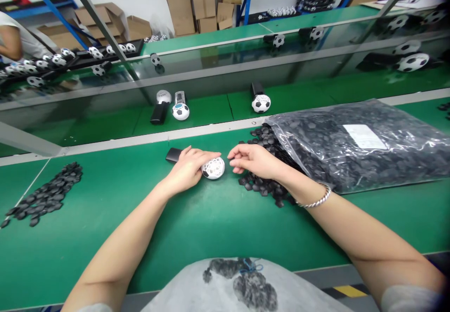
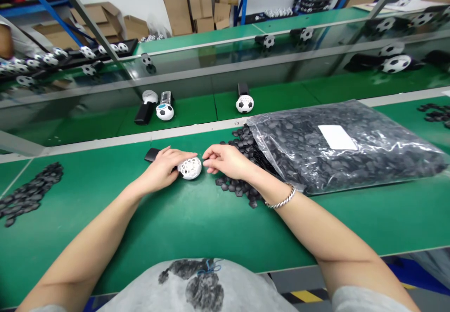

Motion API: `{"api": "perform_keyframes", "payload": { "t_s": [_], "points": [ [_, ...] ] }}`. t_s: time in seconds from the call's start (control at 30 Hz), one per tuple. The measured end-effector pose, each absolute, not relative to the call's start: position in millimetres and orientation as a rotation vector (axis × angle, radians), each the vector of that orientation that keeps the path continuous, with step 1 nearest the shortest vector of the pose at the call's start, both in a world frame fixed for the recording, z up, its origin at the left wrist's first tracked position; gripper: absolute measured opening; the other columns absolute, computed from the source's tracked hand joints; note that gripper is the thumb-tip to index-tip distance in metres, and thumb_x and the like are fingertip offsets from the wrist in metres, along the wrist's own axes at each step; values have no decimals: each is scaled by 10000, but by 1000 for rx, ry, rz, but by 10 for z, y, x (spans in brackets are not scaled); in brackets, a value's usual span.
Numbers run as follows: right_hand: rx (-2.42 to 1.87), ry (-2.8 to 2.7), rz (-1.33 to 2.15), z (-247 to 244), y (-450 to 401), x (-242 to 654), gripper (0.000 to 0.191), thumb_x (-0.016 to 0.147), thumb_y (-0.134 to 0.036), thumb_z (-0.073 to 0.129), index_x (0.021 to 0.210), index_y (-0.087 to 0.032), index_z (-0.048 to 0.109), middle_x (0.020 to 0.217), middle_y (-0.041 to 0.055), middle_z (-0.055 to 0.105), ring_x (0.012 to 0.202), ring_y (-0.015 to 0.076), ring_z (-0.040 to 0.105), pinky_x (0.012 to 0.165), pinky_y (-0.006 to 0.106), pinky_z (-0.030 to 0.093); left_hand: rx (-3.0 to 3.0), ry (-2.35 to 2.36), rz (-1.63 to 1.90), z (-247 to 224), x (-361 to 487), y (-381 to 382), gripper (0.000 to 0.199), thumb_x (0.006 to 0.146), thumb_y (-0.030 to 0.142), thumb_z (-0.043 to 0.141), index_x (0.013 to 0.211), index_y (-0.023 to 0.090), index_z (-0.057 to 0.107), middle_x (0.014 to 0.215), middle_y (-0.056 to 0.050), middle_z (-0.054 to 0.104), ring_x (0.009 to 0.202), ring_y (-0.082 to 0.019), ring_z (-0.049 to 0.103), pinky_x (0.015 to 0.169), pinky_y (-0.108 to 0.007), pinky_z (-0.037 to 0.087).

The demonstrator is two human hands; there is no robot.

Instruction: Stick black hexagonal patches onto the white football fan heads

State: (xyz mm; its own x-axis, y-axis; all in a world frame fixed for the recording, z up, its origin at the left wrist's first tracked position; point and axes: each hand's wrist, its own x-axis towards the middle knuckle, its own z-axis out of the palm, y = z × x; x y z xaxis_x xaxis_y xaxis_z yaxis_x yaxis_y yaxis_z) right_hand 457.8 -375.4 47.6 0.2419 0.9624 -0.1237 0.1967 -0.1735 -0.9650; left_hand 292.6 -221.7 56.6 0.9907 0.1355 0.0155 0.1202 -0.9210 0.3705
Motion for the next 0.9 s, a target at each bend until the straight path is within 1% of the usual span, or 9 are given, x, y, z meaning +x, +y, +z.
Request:
{"api": "perform_keyframes", "payload": {
  "t_s": [0.07,0.17,0.27,0.37,0.43,0.53,0.6,0.67,0.9],
  "points": [
    [-1533,-1156,1026,457,-3741,4555,136,760,-208,566,887,-160,565,718,12,617,656,128,613,624,260,499,2756,192,68,536,2922,-2203,647,691,7,370,1255,315,447,1254,20,537,1144,-205,438,1054,-508,178],
    [-1627,-1422,663,485,-3740,4508,68,776,-204,574,814,-172,618,783,32,616,751,143,587,728,296,477,2761,280,105,479,2916,-2213,632,711,24,371,1271,313,428,1266,31,532,1220,-232,366,1058,-544,133],
    [-1687,-1608,420,520,-3753,4460,66,796,-198,570,807,-172,630,807,42,609,776,151,562,740,290,452,2753,369,144,430,2913,-2239,634,711,32,380,1284,301,410,1255,22,543,1240,-247,344,1057,-562,111],
    [-1722,-1650,445,517,-3771,4425,108,817,-171,540,878,-179,628,832,43,627,773,149,572,720,273,445,2745,377,144,427,2910,-2251,644,693,40,410,1282,302,409,1249,13,546,1230,-250,360,1059,-557,108],
    [-1725,-1637,479,498,-3778,4408,107,818,-171,540,869,-189,633,836,34,636,772,147,581,721,267,442,2733,355,107,452,2907,-2252,645,686,101,485,1295,296,392,1263,0,532,1249,-275,334,1060,-564,86],
    [-1682,-1597,488,460,-3769,4390,72,796,-185,579,821,-193,646,829,27,613,776,144,572,733,270,439,2691,339,64,493,2908,-2260,715,655,342,644,1312,264,373,1282,-35,513,1264,-321,299,1056,-582,49],
    [-1636,-1573,469,434,-3746,4378,46,776,-185,605,787,-193,649,831,27,576,804,146,555,764,284,437,2669,368,87,503,2916,-2277,765,624,504,663,1294,246,402,1267,-49,526,1256,-329,308,1054,-586,32],
    [-1597,-1551,466,412,-3716,4366,25,763,-183,619,760,-192,642,826,23,548,816,145,542,791,299,433,2659,407,122,496,2927,-2298,747,626,577,638,1262,239,442,1244,-51,546,1245,-324,325,1055,-585,33],
    [-1576,-1467,524,354,-3635,4373,71,694,-162,680,690,-174,611,941,34,521,937,157,525,902,345,389,2662,483,182,466,2960,-2335,644,631,508,652,1199,245,499,1198,-29,575,1204,-304,381,1063,-571,67]
  ]
}}
